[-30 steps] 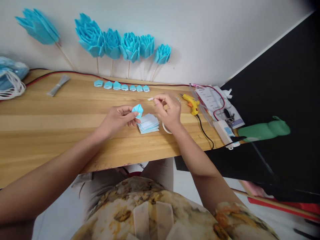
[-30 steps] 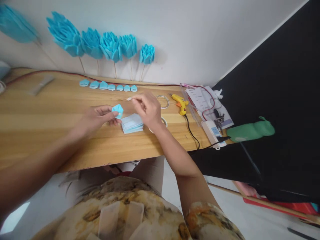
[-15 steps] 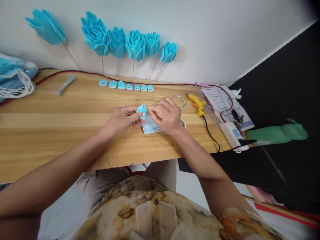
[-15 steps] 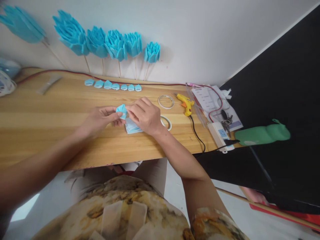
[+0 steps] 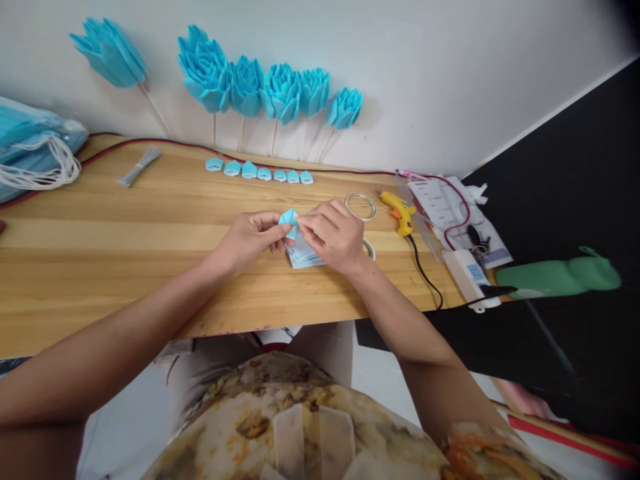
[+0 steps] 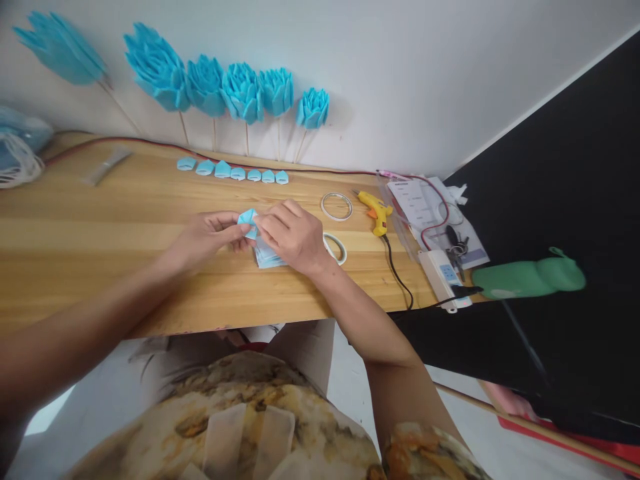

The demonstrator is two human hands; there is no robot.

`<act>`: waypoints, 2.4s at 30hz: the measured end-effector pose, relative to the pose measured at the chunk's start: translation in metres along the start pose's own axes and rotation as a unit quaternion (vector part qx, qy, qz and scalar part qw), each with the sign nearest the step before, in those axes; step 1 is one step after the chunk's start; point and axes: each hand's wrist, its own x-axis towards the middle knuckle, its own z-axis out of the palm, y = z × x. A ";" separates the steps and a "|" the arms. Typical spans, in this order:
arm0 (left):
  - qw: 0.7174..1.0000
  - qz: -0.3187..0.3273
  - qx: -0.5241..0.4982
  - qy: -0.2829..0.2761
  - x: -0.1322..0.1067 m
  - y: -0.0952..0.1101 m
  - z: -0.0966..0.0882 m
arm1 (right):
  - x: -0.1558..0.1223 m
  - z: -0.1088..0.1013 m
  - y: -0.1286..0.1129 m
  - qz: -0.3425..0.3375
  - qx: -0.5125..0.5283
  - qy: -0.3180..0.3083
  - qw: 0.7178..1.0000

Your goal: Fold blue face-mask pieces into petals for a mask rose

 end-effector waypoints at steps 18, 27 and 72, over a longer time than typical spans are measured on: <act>0.996 -0.040 -0.076 0.033 0.005 -0.009 -0.002 | 0.004 -0.008 -0.004 0.020 0.103 -0.017 0.994; 0.999 -0.002 0.008 0.035 0.003 -0.006 -0.002 | 0.004 0.002 -0.002 0.230 0.296 -0.077 0.924; 0.997 -0.018 -0.071 0.022 0.008 -0.015 -0.005 | 0.001 0.005 0.007 0.305 0.435 -0.024 0.847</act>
